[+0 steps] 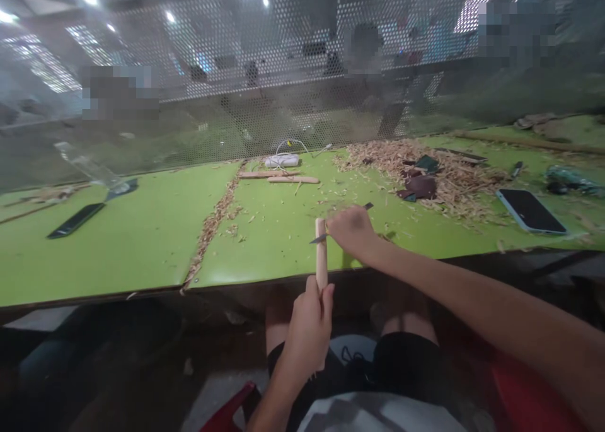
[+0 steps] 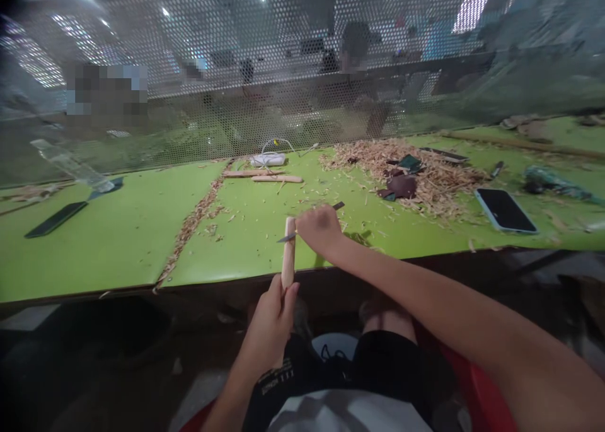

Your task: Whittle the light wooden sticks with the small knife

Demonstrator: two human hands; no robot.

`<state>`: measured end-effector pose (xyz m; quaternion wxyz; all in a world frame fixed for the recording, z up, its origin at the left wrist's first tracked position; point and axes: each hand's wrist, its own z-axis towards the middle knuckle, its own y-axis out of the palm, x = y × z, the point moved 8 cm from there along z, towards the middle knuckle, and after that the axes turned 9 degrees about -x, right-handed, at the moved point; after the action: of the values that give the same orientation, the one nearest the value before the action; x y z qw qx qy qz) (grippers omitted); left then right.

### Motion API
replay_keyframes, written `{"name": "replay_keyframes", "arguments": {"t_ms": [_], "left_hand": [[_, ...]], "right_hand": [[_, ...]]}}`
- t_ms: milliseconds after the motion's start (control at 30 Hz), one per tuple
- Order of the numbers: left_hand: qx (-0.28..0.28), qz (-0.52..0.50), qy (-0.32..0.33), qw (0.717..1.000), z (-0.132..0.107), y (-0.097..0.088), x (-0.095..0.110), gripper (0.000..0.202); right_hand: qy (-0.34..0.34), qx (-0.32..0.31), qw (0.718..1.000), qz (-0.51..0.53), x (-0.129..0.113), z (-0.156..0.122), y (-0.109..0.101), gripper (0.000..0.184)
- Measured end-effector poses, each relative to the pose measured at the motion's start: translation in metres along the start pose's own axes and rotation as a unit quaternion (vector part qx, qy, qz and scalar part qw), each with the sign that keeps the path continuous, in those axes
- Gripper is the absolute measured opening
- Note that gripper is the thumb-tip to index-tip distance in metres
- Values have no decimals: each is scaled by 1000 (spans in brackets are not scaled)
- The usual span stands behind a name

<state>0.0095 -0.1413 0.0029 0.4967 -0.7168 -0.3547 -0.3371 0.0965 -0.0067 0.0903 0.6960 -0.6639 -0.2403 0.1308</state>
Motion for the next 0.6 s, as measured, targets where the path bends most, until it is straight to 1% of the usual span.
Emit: {"name": "replay_keyframes", "arguments": {"t_ms": [67,100,167,200,233,267,300,367,433,500,600], "left_hand": [[7,12,-3,1000,-1,-1,1,23],[7,17,-5,1000,-3,0,1,23],[2,22,-5,1000,-10,6,2,23],[-11,26,9,1000,-15,12,5,22],[-9,28,26,999,-19,15,8,22],[-9,23,38,999,-23,18,9,22],[-8,13,35,999,-25,19,8,24],[5,-9,24,1000,-25,18,4,27],[5,-24,14,1000,-20,15,-2,27],[-5,-33,12,999,-14,14,-5,26],[-11,-49,17,999,-8,14,-8,25]], "right_hand": [[11,-21,1000,17,2,8,2,35],[29,-32,999,30,8,13,3,35],[92,-53,993,58,31,23,4,33],[125,-67,988,68,46,27,5,33],[153,-74,983,72,61,31,4,34],[173,-75,979,75,75,32,1,36],[187,-78,976,79,86,32,-2,37],[199,-69,974,83,97,25,-13,35],[188,-58,977,85,88,11,-22,31],[155,-69,982,77,65,-7,-25,31],[92,-118,987,52,24,-32,-13,32]]}}
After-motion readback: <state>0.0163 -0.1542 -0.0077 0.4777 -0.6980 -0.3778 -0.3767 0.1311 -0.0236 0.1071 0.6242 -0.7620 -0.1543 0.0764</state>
